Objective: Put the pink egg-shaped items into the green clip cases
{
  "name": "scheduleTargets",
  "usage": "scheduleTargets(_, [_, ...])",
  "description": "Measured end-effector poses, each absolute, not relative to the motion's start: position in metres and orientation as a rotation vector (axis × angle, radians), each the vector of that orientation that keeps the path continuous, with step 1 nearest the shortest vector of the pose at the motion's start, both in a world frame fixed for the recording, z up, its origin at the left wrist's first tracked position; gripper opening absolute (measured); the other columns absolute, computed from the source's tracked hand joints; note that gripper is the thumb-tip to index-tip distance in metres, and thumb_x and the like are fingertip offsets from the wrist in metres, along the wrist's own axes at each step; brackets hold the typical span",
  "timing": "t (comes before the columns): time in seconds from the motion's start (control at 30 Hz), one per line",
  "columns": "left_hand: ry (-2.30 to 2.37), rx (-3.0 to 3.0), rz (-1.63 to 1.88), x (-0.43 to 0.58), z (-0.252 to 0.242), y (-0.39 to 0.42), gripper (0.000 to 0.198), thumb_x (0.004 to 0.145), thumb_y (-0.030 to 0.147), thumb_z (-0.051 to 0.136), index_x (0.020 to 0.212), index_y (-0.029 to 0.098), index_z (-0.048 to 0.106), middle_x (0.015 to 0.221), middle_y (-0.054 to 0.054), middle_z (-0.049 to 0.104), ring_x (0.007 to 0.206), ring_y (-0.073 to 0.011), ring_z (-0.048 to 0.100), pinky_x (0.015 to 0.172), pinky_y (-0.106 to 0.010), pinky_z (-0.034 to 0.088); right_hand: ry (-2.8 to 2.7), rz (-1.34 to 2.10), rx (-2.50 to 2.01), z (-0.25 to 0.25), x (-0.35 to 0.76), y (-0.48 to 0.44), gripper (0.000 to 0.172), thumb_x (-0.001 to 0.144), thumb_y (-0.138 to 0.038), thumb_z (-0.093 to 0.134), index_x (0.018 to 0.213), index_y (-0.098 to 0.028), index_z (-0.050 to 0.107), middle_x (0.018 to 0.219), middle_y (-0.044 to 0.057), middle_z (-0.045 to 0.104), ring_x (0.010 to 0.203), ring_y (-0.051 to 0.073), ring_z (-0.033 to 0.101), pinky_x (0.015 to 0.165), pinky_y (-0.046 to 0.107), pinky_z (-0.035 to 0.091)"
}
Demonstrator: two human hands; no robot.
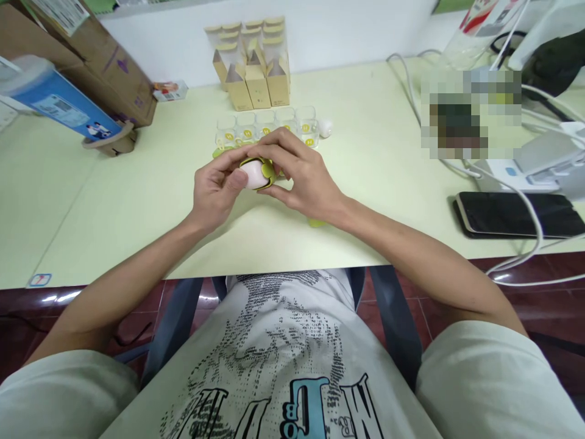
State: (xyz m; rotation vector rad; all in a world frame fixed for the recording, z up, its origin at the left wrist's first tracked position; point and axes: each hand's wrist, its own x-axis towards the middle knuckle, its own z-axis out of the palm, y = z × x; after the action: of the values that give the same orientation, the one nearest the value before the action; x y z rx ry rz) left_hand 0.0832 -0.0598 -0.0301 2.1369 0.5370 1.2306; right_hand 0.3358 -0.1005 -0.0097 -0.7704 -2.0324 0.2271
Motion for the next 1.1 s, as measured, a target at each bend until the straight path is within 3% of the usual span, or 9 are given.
scheduleTargets(0.17, [0.531,2.216,1.284,0.09,-0.034,-0.065,0.082,0.101,0.089,0.079,0.167,0.041,0.067,0.158,-0.01,0.08,0.152,-0.0358,0.081,0.123,-0.056,0.076,-1.954,0.298,-0.851,-0.008,0.336,-0.102,0.071,0.098,-0.089,0.084,0.144,-0.035,0.083,0.132,0.012,0.084,0.104,0.032,0.08,0.09,0.055,0.079])
scheduleTargets(0.4, [0.536,2.173,1.27,0.084,-0.028,-0.068,0.067,0.116,0.085,0.057,0.158,0.037,0.077,0.151,-0.009,0.086,0.145,-0.0336,0.085,0.117,-0.055,0.078,-1.963,0.292,-0.828,-0.007,0.335,-0.105,0.065,0.098,-0.083,0.089,0.142,-0.036,0.083,0.127,0.012,0.085,0.097,0.031,0.08,0.089,0.057,0.078])
scheduleTargets(0.53, [0.465,2.076,1.244,0.083,-0.028,-0.067,0.065,0.113,0.08,0.07,0.158,0.034,0.078,0.153,-0.009,0.086,0.141,-0.0315,0.087,0.118,-0.051,0.077,-1.979,0.264,-0.774,-0.011,0.335,-0.106,0.063,0.104,-0.081,0.084,0.147,-0.035,0.081,0.13,0.011,0.084,0.096,0.029,0.08,0.089,0.055,0.076])
scheduleTargets(0.7, [0.392,1.897,1.226,0.088,-0.033,-0.073,0.076,0.101,0.074,0.092,0.16,0.03,0.075,0.162,-0.013,0.08,0.152,-0.0346,0.081,0.128,-0.051,0.07,-1.961,0.248,-0.723,-0.014,0.336,-0.106,0.066,0.105,-0.081,0.083,0.15,-0.033,0.08,0.129,0.012,0.083,0.097,0.029,0.08,0.091,0.057,0.076])
scheduleTargets(0.8, [0.362,1.872,1.216,0.09,-0.032,-0.077,0.077,0.098,0.066,0.099,0.161,0.03,0.074,0.166,-0.014,0.078,0.152,-0.0347,0.081,0.127,-0.049,0.07,-1.96,0.221,-0.759,-0.013,0.337,-0.107,0.064,0.106,-0.08,0.083,0.149,-0.033,0.081,0.128,0.011,0.083,0.098,0.029,0.079,0.091,0.055,0.076])
scheduleTargets(0.97, [0.383,1.865,1.228,0.088,-0.025,-0.076,0.062,0.11,0.069,0.083,0.153,0.025,0.079,0.153,-0.015,0.085,0.143,-0.0315,0.085,0.121,-0.045,0.073,-1.996,0.16,-0.747,-0.012,0.335,-0.109,0.055,0.109,-0.071,0.083,0.148,-0.033,0.082,0.129,0.01,0.082,0.09,0.024,0.077,0.09,0.05,0.075])
scheduleTargets(1.1, [0.39,1.864,1.218,0.088,-0.025,-0.076,0.059,0.11,0.063,0.086,0.154,0.025,0.077,0.153,-0.014,0.085,0.144,-0.029,0.085,0.12,-0.042,0.072,-1.987,0.092,-0.709,-0.011,0.333,-0.11,0.046,0.112,-0.062,0.083,0.146,-0.03,0.083,0.127,0.009,0.082,0.084,0.02,0.074,0.082,0.044,0.073])
